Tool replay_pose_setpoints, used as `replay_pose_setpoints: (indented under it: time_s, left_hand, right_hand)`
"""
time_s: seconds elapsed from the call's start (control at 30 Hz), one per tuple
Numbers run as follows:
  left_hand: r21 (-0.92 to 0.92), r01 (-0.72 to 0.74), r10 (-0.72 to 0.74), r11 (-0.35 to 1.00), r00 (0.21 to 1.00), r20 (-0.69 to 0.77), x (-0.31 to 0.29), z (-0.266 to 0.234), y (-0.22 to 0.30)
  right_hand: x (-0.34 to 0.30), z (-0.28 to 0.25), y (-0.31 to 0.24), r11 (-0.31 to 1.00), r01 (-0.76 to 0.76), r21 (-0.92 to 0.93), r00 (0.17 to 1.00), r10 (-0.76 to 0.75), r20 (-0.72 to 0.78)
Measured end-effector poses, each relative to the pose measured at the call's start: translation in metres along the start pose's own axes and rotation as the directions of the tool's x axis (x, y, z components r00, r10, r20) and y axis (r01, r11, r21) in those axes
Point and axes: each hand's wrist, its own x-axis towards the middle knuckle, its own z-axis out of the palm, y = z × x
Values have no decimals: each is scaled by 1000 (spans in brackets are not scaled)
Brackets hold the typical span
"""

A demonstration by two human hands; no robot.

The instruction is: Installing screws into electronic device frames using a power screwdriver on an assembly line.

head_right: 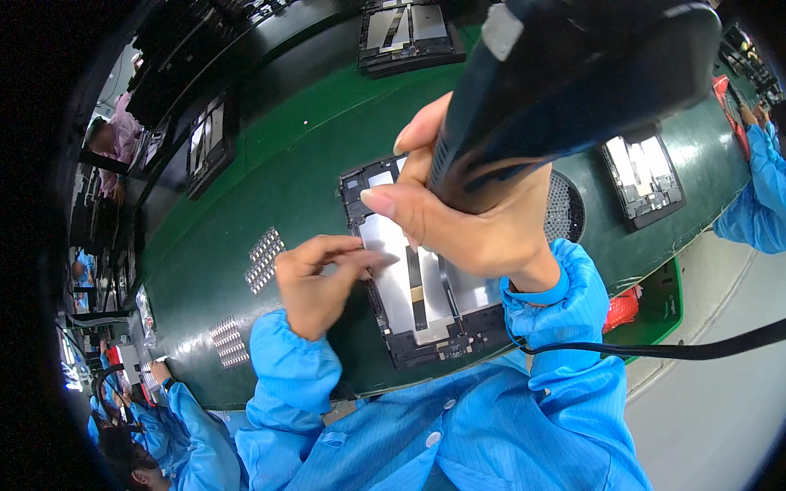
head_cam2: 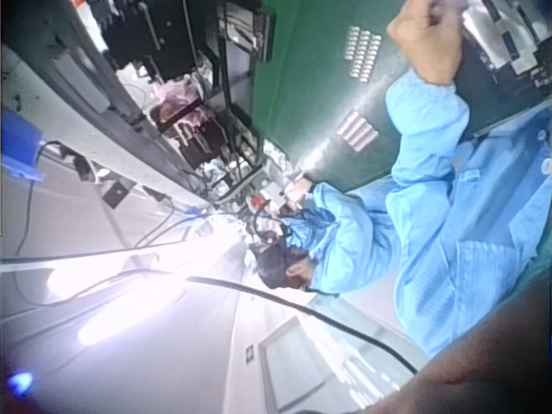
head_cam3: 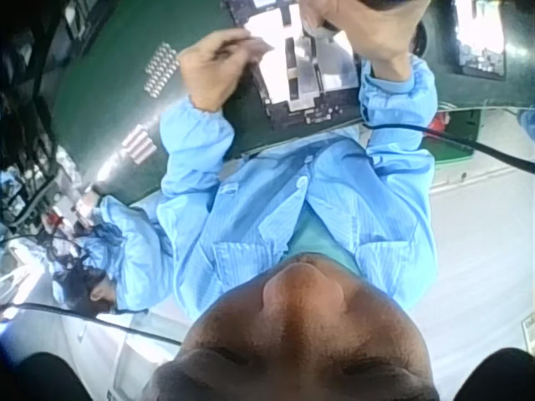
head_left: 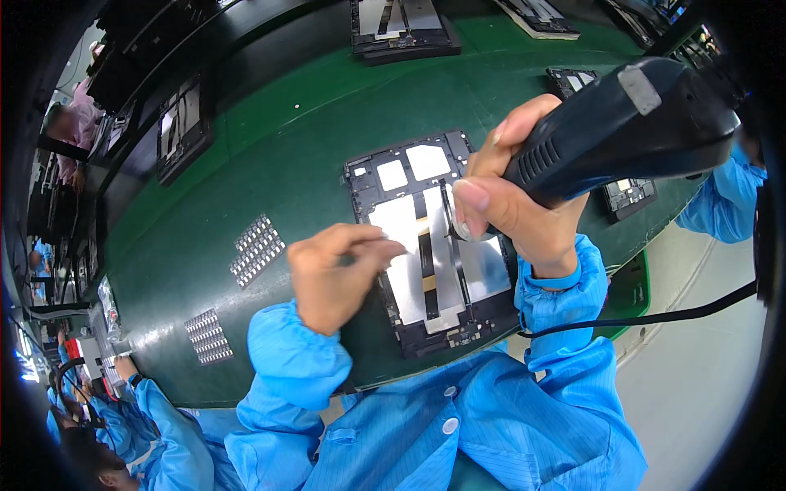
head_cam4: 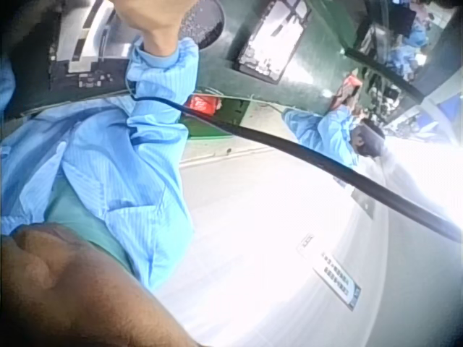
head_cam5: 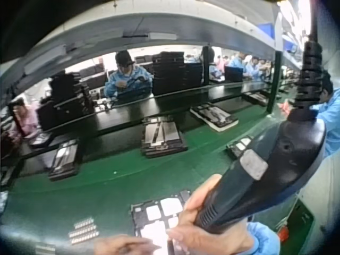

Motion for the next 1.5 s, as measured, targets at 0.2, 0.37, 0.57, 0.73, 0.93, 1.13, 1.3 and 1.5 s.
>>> replay_pose_setpoints:
  time_s: [0.2,0.37,0.57,0.73,0.93,1.13,1.3,1.5]
  left_hand:
    - [-408,363,-354,838,930,100,-8,-31,-26]
    - [-369,472,-418,801,881,220,4,-29,-26]
    - [-337,365,-307,868,928,212,8,-21,-34]
    - [-194,209,-192,958,976,103,10,-14,-46]
    - [-71,199,-194,977,978,70,12,-18,-35]
    - [-196,444,-395,874,886,244,28,-26,-39]
    - [-169,492,-435,854,854,284,31,-27,-39]
    - [-181,500,-439,847,850,293,30,-26,-41]
  right_hand:
    - [5,20,15,990,-31,-137,996,42,77]
    - [12,38,32,978,12,-209,988,21,152]
    - [10,46,25,974,-63,-218,988,91,122]
    - [9,51,26,955,107,-278,973,-43,226]
    - [9,73,35,982,28,-185,981,9,196]
    - [10,77,52,973,46,-226,983,-4,184]
    - [9,80,54,977,0,-215,989,33,146]
    - [8,79,57,981,-20,-195,988,49,147]
